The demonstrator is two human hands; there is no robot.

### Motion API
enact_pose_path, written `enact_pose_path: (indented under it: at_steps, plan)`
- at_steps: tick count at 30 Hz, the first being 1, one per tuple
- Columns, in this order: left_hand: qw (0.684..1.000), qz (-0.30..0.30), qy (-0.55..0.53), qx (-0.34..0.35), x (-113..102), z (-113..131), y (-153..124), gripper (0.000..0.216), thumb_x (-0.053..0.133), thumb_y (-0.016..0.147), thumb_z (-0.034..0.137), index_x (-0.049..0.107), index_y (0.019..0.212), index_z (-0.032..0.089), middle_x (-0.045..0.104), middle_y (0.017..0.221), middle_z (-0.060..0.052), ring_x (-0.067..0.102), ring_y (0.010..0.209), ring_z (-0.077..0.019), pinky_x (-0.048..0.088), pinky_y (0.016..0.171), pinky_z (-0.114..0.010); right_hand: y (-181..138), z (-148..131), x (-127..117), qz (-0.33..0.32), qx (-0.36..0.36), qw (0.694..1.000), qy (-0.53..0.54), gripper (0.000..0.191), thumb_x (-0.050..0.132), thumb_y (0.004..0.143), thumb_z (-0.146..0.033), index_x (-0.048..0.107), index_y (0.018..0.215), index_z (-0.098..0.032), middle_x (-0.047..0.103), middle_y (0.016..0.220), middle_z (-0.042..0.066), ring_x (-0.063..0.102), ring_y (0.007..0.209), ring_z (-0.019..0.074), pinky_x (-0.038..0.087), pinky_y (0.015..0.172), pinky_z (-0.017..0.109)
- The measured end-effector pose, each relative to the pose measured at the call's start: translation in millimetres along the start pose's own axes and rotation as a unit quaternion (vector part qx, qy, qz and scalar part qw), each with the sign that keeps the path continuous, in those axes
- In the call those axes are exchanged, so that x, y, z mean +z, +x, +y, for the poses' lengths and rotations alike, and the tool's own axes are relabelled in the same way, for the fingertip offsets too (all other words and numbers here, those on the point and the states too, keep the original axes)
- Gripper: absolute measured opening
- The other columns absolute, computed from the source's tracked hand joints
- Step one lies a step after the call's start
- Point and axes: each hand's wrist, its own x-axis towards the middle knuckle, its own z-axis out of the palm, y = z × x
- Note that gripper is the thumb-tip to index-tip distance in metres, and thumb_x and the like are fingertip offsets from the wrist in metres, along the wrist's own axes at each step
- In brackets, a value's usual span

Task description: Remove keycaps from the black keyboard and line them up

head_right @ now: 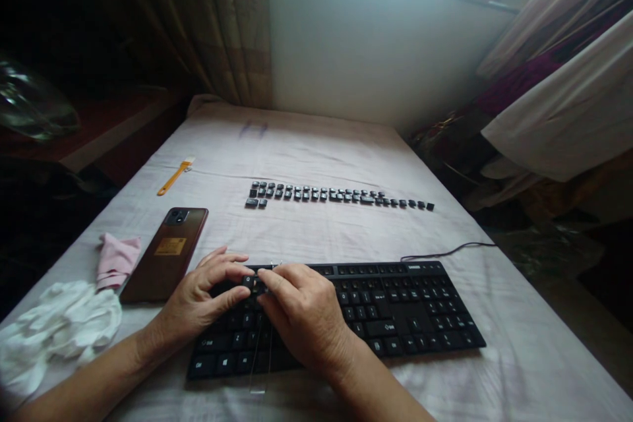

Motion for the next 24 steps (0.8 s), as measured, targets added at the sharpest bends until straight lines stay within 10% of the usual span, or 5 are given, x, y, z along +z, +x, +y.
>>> enact_pose_path:
  at_steps: [20, 24]
  plan:
    - [0.989, -0.009, -0.104, -0.103, -2, -5, 1, 0.025, 0.06, 0.085, 0.039, 0.072, 0.104, 0.031, 0.073, 0.111, -0.004, 0.06, 0.116, -0.031, 0.023, 0.112, -0.061, 31, -1, 12, -0.033, -0.048, 0.998, -0.039, 0.017, 0.052, 0.085, -0.011, 0.066, 0.092, -0.018, 0.069, 0.072, 0.003, 0.063, 0.059, 0.0167, 0.05, 0.056, 0.026]
    - [0.971, 0.008, -0.161, -0.174, 0, -4, 0, 0.045, 0.06, 0.084, 0.043, 0.06, 0.125, 0.024, 0.072, 0.113, -0.008, 0.058, 0.118, -0.0311, 0.038, 0.106, -0.055, 47, 25, 13, -0.05, 0.043, 0.998, 0.019, 0.014, 0.058, 0.081, -0.015, 0.067, 0.091, -0.02, 0.071, 0.082, 0.003, 0.064, 0.064, 0.0133, 0.05, 0.06, 0.022]
